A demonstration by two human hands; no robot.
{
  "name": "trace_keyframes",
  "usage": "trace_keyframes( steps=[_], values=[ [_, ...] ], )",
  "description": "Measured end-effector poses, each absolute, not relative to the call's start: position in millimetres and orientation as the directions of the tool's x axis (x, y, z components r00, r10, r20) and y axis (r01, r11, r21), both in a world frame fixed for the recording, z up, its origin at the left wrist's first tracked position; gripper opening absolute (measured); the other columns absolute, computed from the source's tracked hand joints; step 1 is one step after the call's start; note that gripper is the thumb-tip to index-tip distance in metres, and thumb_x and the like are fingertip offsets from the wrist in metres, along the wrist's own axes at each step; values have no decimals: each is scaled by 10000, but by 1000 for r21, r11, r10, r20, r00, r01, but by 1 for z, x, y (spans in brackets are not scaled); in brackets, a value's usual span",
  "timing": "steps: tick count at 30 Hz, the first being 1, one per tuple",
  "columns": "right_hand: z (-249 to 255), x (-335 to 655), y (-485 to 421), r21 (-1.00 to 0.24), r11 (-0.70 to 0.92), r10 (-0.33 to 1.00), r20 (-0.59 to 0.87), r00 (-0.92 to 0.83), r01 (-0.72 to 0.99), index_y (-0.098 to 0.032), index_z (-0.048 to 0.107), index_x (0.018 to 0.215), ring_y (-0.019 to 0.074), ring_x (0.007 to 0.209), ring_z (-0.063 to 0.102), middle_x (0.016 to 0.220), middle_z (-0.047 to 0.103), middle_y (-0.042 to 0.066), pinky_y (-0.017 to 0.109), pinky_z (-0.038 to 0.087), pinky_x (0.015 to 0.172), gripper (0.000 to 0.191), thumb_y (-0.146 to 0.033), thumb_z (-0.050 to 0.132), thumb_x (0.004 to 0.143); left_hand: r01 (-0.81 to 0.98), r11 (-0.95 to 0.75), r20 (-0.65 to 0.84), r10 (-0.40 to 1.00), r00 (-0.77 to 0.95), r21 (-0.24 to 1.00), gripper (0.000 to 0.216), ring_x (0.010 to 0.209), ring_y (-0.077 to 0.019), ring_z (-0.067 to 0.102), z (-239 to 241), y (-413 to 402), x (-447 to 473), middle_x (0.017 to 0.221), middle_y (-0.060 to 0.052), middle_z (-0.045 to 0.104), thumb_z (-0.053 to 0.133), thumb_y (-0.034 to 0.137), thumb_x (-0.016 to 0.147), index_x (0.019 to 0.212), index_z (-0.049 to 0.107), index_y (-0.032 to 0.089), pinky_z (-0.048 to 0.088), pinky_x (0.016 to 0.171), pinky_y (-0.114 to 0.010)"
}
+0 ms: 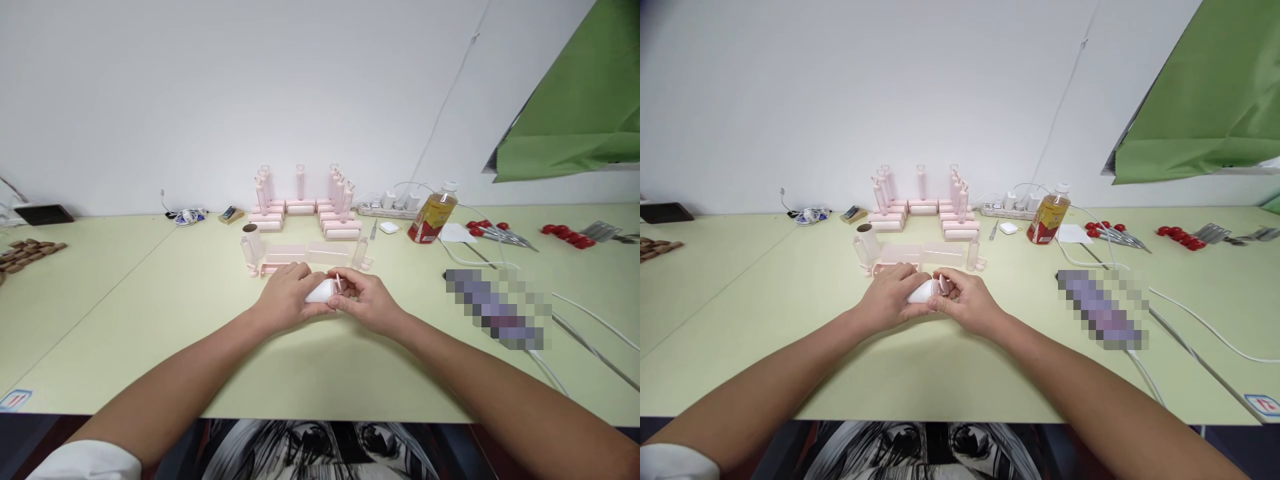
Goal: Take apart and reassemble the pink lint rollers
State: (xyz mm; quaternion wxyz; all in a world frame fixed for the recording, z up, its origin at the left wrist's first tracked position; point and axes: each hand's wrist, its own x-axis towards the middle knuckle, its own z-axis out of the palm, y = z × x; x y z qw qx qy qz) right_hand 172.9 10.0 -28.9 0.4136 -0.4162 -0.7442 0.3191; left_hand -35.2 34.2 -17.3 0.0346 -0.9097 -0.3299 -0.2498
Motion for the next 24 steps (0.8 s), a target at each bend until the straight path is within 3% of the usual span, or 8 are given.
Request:
trace_keyframes(
  steps=[6, 17, 24],
  values=[
    [-25, 172, 8, -721, 529, 847, 413, -335, 447, -187, 657, 1049, 137, 666, 566, 787, 637, 20, 253, 484, 607, 310, -423, 630, 849, 637, -764, 474, 600, 644, 102, 613, 707, -186, 486, -17, 35, -34, 798, -55, 540, 400, 706, 851, 1045, 650, 180, 346, 642, -296],
    [-28, 172, 8, -686, 557, 830, 436, -348, 469, -186, 652, 1118, 146, 687, 568, 837, 654, 36, 256, 462, 614, 360, -446, 596, 876, 631, -766, 498, 599, 627, 127, 569, 725, -190, 494, -21, 36, -35, 803, -57, 550, 441, 682, 851, 1033, 651, 186, 353, 641, -297],
    [-30, 172, 9, -732, 536, 842, 428, -329, 420, -195, 654, 1148, 171, 754, 618, 924, 692, 55, 283, 507, 662, 395, -460, 616, 858, 606, -777, 530, 590, 609, 169, 531, 749, -194, 514, -21, 37, -35, 821, -60, 574, 498, 644, 847, 1063, 637, 180, 367, 651, -300]
  ],
)
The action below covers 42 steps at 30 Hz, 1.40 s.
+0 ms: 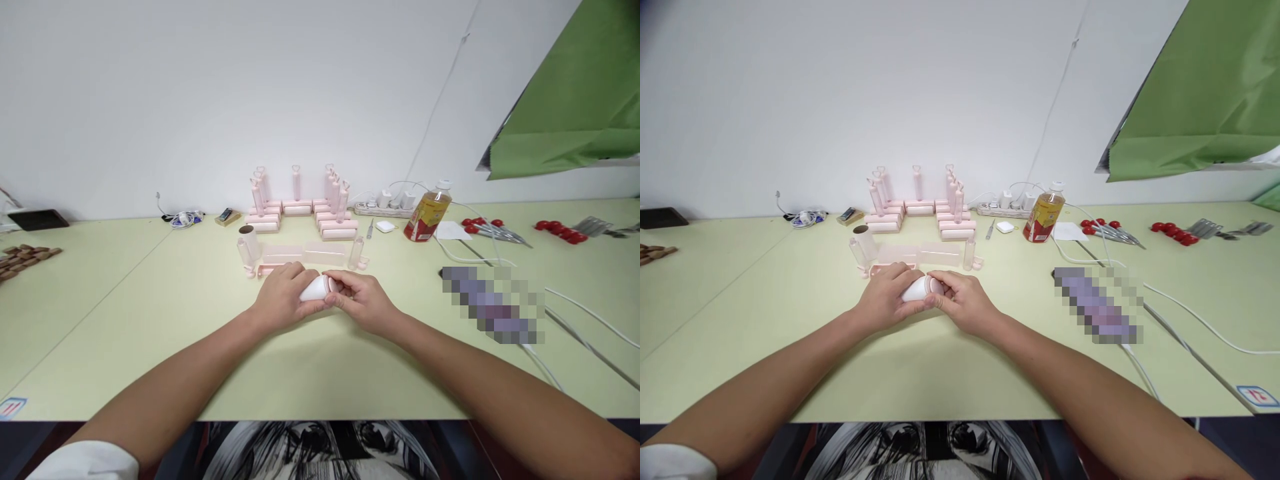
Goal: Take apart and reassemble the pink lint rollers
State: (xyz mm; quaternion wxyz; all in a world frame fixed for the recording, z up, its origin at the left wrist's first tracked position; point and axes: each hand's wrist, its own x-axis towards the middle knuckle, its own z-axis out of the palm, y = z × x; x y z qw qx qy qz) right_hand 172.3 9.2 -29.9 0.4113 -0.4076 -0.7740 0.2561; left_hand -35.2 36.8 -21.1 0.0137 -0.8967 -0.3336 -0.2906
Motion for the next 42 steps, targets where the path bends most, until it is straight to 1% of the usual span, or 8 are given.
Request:
trace_keyframes(
  steps=[5, 11, 14, 18, 22, 27, 33, 42],
  values=[
    [-31, 171, 9, -761, 534, 844, 449, -294, 368, -180, 658, 1148, 182, 771, 649, 943, 713, 70, 297, 537, 671, 407, -441, 643, 836, 602, -752, 496, 644, 582, 270, 497, 781, -204, 540, -19, 35, -37, 843, -63, 599, 514, 625, 845, 1047, 626, 185, 389, 673, -305],
    [-13, 186, 14, -754, 548, 780, 617, 105, 361, -186, 668, 1000, 151, 631, 603, 825, 699, 52, 296, 513, 582, 248, -384, 591, 872, 443, -564, 523, 822, 226, 697, 509, 723, -183, 558, -16, 33, -41, 809, -39, 620, 395, 631, 890, 1019, 573, 173, 406, 640, -287],
    [-5, 199, 25, -754, 538, 723, 642, 255, 377, -198, 643, 968, 145, 614, 569, 780, 652, 24, 292, 489, 564, 205, -364, 602, 854, 259, -429, 414, 903, 115, 865, 575, 623, -166, 506, -20, 35, -39, 676, -9, 552, 353, 703, 869, 941, 585, 183, 378, 562, -277],
    [-9, 214, 46, -762, 438, 743, 606, 285, 478, -209, 591, 1088, 165, 725, 563, 969, 648, 52, 309, 477, 619, 303, -320, 616, 807, 49, -174, 176, 984, -36, 984, 588, 629, -175, 529, -28, 41, -33, 658, -21, 566, 458, 757, 784, 758, 591, 185, 391, 555, -288],
    [-25, 221, 62, -749, 254, 833, 491, 255, 612, -200, 556, 1195, 238, 912, 575, 1109, 647, 94, 390, 475, 755, 456, -350, 623, 769, -253, 60, -50, 998, 45, 966, 644, 729, -219, 613, -29, 40, -25, 781, -60, 656, 563, 773, 691, 897, 614, 165, 466, 611, -316],
    [-43, 222, 71, -670, 184, 900, 409, 151, 719, -191, 633, 1106, 316, 1135, 514, 1170, 632, 122, 465, 408, 925, 405, -424, 602, 777, -399, 109, 1, 964, 265, 910, 550, 659, -166, 595, -16, 31, -22, 755, -41, 654, 808, 517, 580, 918, 572, 152, 484, 582, -277],
    [-46, 219, 74, -700, 167, 929, 348, 127, 695, -193, 653, 942, 274, 920, 595, 1072, 658, 106, 421, 452, 811, 279, -412, 573, 789, -423, 98, 44, 949, 312, 901, 420, 632, -152, 588, -13, 31, -23, 705, -47, 649, 805, 337, 594, 862, 548, 141, 485, 561, -260],
    [-22, 188, 28, -528, 583, 732, 671, -117, 618, -249, 564, 950, 267, 1079, 617, 1062, 689, 57, 518, 390, 1011, 134, -287, 597, 825, -497, 181, 15, 931, 365, 849, 380, 547, -175, 612, -16, 35, -29, 662, -26, 631, 730, 356, 634, 888, 545, 143, 502, 508, -292]
  ],
)
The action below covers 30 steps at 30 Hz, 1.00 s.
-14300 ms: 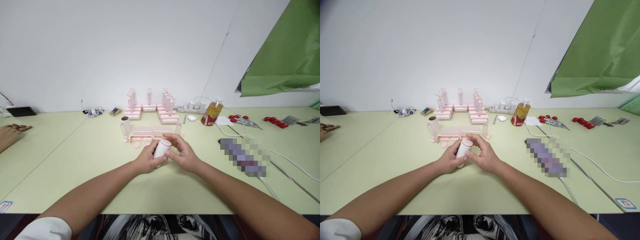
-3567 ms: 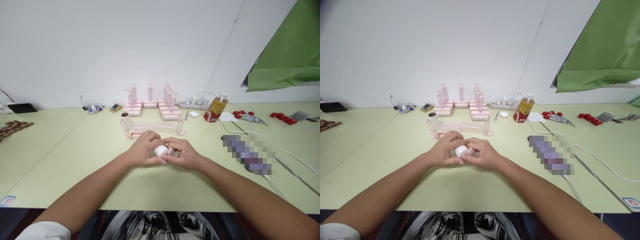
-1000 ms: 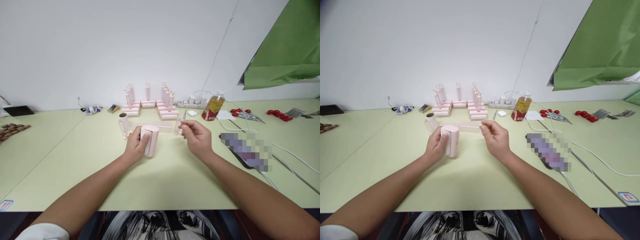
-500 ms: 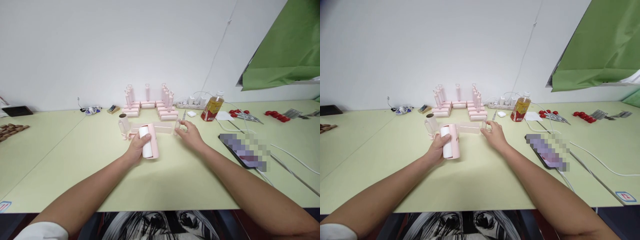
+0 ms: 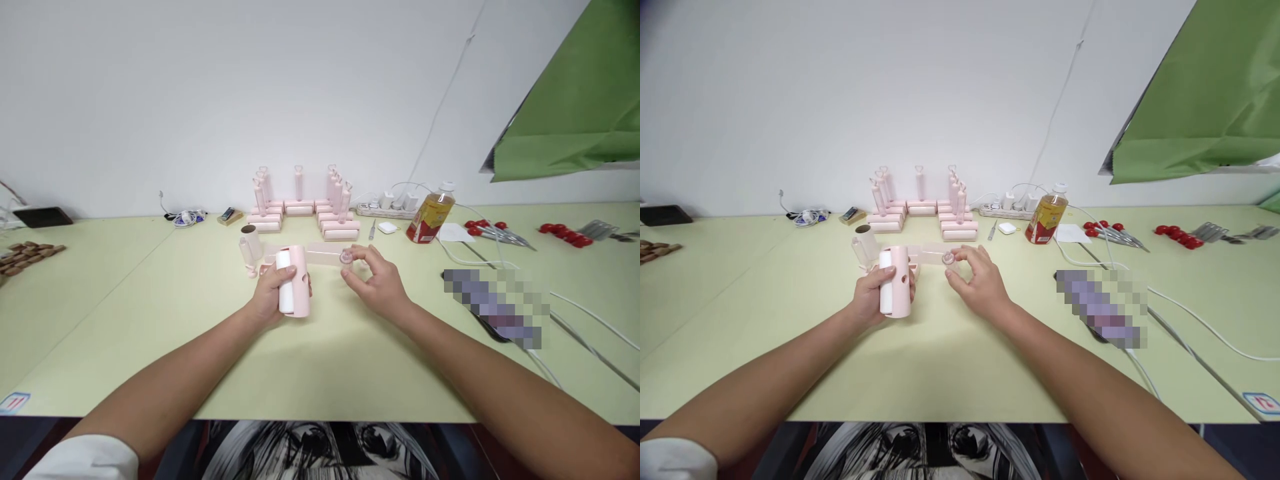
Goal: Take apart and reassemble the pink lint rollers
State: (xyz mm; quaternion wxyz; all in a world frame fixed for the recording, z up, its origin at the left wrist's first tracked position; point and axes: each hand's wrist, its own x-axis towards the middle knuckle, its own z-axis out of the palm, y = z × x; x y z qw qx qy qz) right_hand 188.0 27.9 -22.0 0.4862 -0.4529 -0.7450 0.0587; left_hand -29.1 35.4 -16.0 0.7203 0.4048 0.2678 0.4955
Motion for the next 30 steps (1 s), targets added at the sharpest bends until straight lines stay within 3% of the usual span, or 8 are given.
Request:
trace_keyframes(
  steps=[3, 8, 16, 23, 30],
  values=[
    [-17, 180, 12, -473, 676, 672, 710, -209, 565, -255, 535, 958, 233, 986, 666, 961, 702, 24, 539, 342, 1076, 155, -235, 603, 820, -505, 184, 23, 926, 376, 843, 395, 511, -176, 606, -15, 34, -30, 641, -18, 621, 717, 365, 627, 912, 561, 140, 493, 469, -287],
    [-14, 176, 5, -399, 737, 609, 742, -280, 546, -250, 542, 955, 212, 886, 660, 916, 691, 25, 531, 387, 1040, 175, -224, 624, 803, -491, 202, 14, 916, 401, 847, 418, 482, -177, 601, -13, 33, -31, 636, -11, 613, 717, 370, 609, 925, 571, 138, 491, 441, -290],
    [-9, 176, 6, -321, 787, 553, 746, -371, 527, -230, 549, 909, 209, 775, 584, 802, 640, 42, 377, 481, 745, 109, -213, 603, 816, -461, 210, -11, 917, 399, 862, 430, 486, -178, 599, -15, 33, -31, 628, -21, 618, 719, 376, 613, 942, 590, 131, 496, 451, -303],
    [-12, 179, 6, -389, 794, 587, 691, -422, 468, -218, 602, 938, 170, 711, 587, 774, 633, 28, 302, 474, 655, 104, -260, 605, 843, -422, 191, -24, 928, 372, 886, 419, 488, -161, 573, -15, 33, -31, 622, -20, 604, 740, 377, 578, 876, 563, 142, 488, 468, -303],
    [-2, 181, 2, -167, 768, 553, 659, -510, 618, -192, 625, 905, 188, 685, 549, 746, 628, 55, 304, 437, 618, 89, -224, 572, 841, -309, 119, -32, 962, 273, 944, 423, 521, -134, 539, -23, 37, -29, 630, 11, 569, 783, 355, 565, 844, 530, 163, 410, 494, -254]
  ],
)
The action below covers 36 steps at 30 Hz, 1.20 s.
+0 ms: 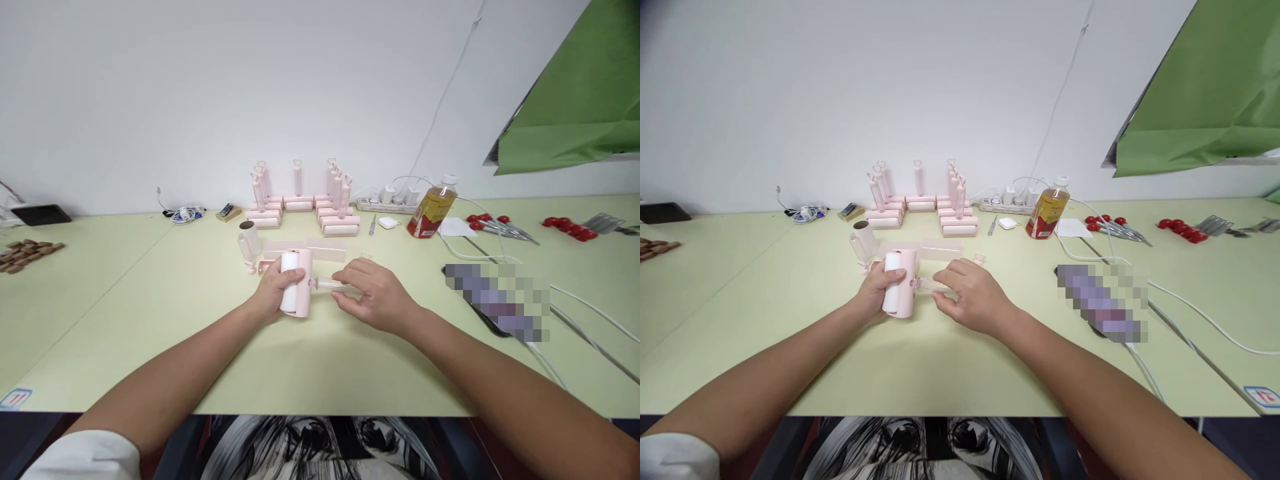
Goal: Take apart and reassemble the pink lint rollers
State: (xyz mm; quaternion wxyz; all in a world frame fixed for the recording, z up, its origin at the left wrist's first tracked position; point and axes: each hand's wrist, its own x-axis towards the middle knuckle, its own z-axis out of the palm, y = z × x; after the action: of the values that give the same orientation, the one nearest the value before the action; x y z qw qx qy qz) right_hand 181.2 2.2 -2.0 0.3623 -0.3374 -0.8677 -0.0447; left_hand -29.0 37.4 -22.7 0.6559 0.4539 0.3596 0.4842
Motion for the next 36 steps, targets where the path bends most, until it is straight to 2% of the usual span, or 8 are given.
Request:
trace_keyframes(
  steps=[5, 11, 17, 24, 29, 32, 34, 36],
  values=[
    [0, 182, -3, -188, 728, 622, 587, -519, 660, -184, 617, 889, 185, 691, 554, 775, 624, 64, 292, 432, 609, 78, -207, 564, 838, -262, 79, -6, 964, 267, 962, 386, 523, -101, 473, -26, 37, -27, 626, 33, 518, 770, 353, 594, 828, 527, 166, 356, 493, -223],
    [-4, 180, 0, -284, 751, 628, 585, -513, 595, -193, 573, 884, 166, 697, 574, 811, 626, 56, 274, 453, 614, 86, -159, 560, 806, -237, 70, -11, 971, 239, 969, 379, 521, -92, 434, -23, 33, -26, 628, 44, 491, 764, 348, 598, 830, 522, 172, 334, 488, -218],
    [-10, 177, -1, -319, 757, 629, 592, -504, 570, -201, 574, 885, 132, 606, 546, 793, 612, 43, 250, 454, 562, 92, -161, 554, 805, -193, 72, -18, 963, 268, 979, 398, 552, -114, 488, -26, 32, -23, 674, 27, 556, 769, 351, 605, 873, 534, 174, 377, 533, -237],
    [-14, 173, -1, -436, 721, 681, 587, -437, 538, -196, 590, 847, 115, 585, 525, 769, 597, 24, 236, 440, 547, 71, -168, 576, 783, -168, 73, -30, 969, 245, 983, 402, 572, -117, 493, -24, 27, -20, 707, 24, 554, 733, 357, 637, 921, 513, 175, 396, 554, -242],
    [-7, 181, 6, -571, 628, 771, 545, -328, 528, -201, 633, 843, 125, 595, 547, 767, 656, 20, 251, 440, 555, 90, -279, 625, 799, -62, -92, 102, 977, 185, 994, 439, 712, -163, 562, -21, 27, -21, 842, -6, 580, 701, 385, 712, 1047, 492, 195, 450, 640, -280],
    [-4, 188, 10, -684, 548, 830, 515, -213, 481, -195, 630, 817, 132, 596, 549, 728, 651, 15, 260, 448, 557, 116, -310, 627, 797, 48, -278, 274, 958, 78, 959, 566, 939, -237, 582, -15, 23, -25, 1107, -79, 572, 711, 365, 700, 1190, 463, 230, 478, 751, -351],
    [-4, 188, 11, -737, 505, 862, 456, -220, 449, -194, 613, 779, 127, 579, 526, 676, 612, -4, 256, 433, 544, 100, -293, 625, 786, 208, -484, 472, 875, 108, 850, 552, 1118, -295, 520, -8, 19, -28, 1224, -110, 544, 743, 318, 665, 1170, 536, 234, 436, 893, -406],
    [-7, 184, 10, -778, 468, 882, 381, -279, 418, -199, 584, 749, 109, 519, 463, 592, 531, -39, 242, 384, 499, 78, -266, 608, 780, 335, -647, 583, 763, 281, 685, 450, 1178, -329, 488, -2, 14, -29, 1215, -120, 574, 748, 289, 666, 1092, 616, 227, 357, 989, -433]
  ],
)
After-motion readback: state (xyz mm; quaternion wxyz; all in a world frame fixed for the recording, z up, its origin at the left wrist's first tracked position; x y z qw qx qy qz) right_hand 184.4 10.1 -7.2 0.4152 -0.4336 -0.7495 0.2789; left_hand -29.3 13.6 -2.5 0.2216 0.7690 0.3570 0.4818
